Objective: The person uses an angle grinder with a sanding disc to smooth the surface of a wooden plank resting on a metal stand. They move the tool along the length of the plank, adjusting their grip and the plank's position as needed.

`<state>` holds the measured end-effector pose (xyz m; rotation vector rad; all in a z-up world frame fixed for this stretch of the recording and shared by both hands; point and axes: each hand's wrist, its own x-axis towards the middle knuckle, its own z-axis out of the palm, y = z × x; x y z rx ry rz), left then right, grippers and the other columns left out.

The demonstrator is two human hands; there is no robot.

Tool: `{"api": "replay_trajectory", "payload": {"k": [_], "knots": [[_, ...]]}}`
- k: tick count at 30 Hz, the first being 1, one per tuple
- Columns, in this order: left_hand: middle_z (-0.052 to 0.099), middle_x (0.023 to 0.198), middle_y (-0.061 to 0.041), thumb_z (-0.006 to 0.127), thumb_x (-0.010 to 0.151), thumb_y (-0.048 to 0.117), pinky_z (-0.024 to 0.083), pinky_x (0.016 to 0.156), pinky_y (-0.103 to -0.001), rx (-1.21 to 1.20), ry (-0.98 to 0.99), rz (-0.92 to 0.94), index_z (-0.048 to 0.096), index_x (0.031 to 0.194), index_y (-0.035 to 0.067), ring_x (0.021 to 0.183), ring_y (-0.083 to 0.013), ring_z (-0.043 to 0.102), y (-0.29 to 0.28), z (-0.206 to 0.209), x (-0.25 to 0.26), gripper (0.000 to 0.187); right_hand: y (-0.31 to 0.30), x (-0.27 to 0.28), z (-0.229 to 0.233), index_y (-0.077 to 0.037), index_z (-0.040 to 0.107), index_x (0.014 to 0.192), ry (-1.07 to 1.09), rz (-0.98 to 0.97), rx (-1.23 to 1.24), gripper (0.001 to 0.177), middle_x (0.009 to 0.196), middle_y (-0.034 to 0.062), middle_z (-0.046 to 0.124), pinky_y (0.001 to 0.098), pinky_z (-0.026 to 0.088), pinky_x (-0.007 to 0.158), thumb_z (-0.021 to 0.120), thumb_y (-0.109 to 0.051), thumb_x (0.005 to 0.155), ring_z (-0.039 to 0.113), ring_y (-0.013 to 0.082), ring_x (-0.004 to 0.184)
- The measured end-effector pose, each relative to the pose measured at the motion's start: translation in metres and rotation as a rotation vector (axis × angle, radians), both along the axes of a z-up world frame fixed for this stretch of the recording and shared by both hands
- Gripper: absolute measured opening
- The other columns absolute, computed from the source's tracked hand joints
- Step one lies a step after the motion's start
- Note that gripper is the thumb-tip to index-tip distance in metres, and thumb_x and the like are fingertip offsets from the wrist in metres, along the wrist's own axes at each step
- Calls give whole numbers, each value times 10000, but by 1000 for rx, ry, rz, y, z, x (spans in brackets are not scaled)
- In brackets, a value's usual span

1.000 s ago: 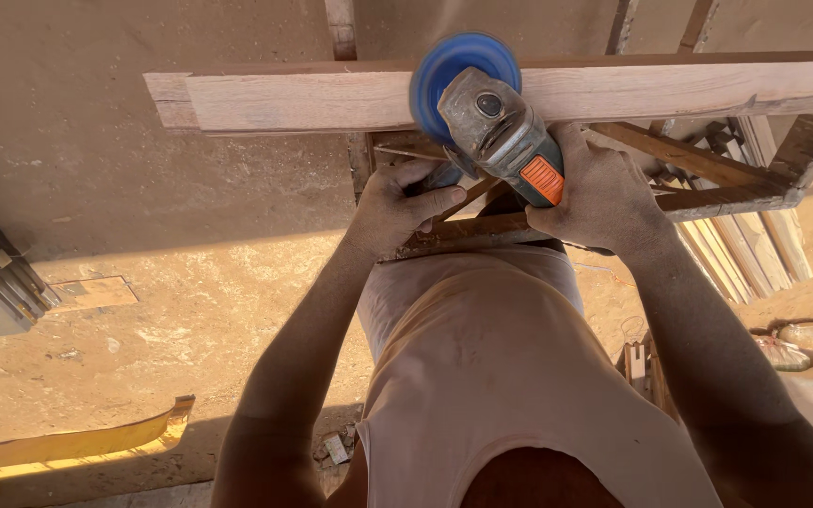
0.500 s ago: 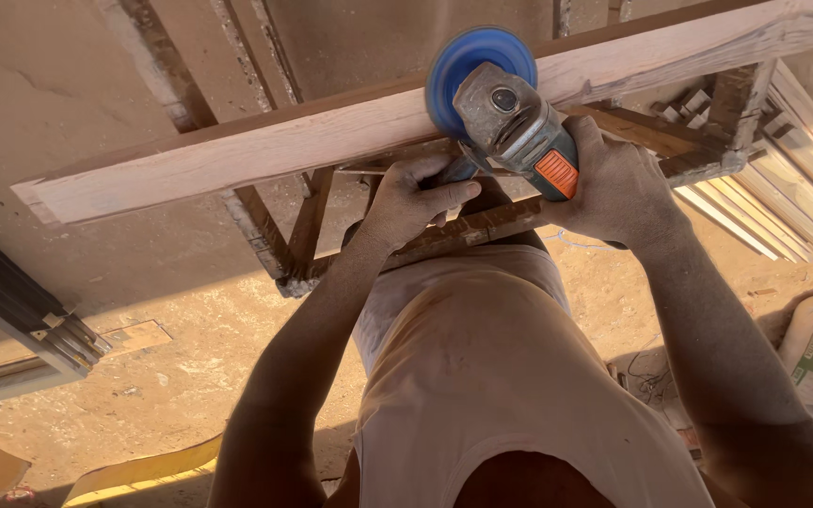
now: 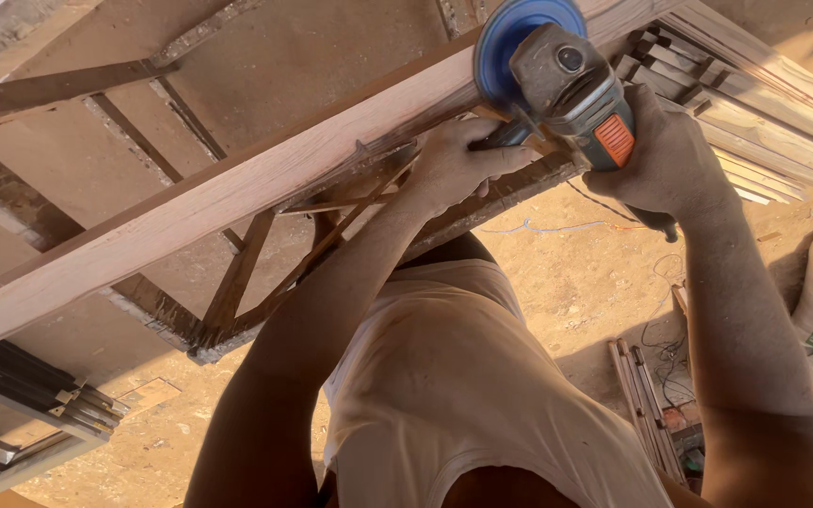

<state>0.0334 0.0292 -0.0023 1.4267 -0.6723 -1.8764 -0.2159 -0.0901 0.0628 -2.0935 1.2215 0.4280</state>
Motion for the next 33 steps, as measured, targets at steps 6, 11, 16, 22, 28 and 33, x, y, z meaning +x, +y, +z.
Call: {"api": "replay_trajectory", "payload": {"k": [6,11,16,22,28,33], "knots": [[785,690,-34,824,833,423,578,475,-257,-227,-152,-117,779,940,81,504,-44,749,-111,-26,-89,361,-51,-103,-15,32,538,1275,-144,-161,-92,711,1161,178,738,405,624,910,929,-202,729,747,299,1018],[773,717,-19,805,818,501,579,591,-327,-440,-535,-114,799,885,142,623,-106,737,-93,-20,-65,365,-25,-83,-27,34,519,1369,-347,-208,-10,795,1207,172,726,408,606,991,917,-206,724,725,282,1079],[777,785,-15,783,887,377,565,636,-306,-247,-448,32,789,1080,117,674,-89,705,30,5,46,324,30,43,-24,52,541,1207,-216,-17,-28,737,1009,235,721,456,610,844,934,-275,676,738,365,897],[698,767,48,777,940,266,519,590,-221,44,-309,374,765,1126,61,663,-8,600,196,23,155,277,125,216,-5,-21,436,1380,-47,267,162,901,1000,283,724,533,588,871,898,-320,667,724,465,920],[633,697,39,810,905,284,457,507,-241,122,-399,580,791,1091,65,595,-23,549,319,35,227,288,225,289,5,-119,251,1556,-143,330,307,1097,1151,299,674,530,572,937,854,-232,646,682,483,1033],[648,685,15,804,935,296,460,509,-230,148,-400,570,804,1054,47,564,-47,555,384,42,280,276,280,348,3,-139,246,1542,47,392,341,1029,1113,261,695,524,579,950,819,-199,689,703,462,1012]]}}
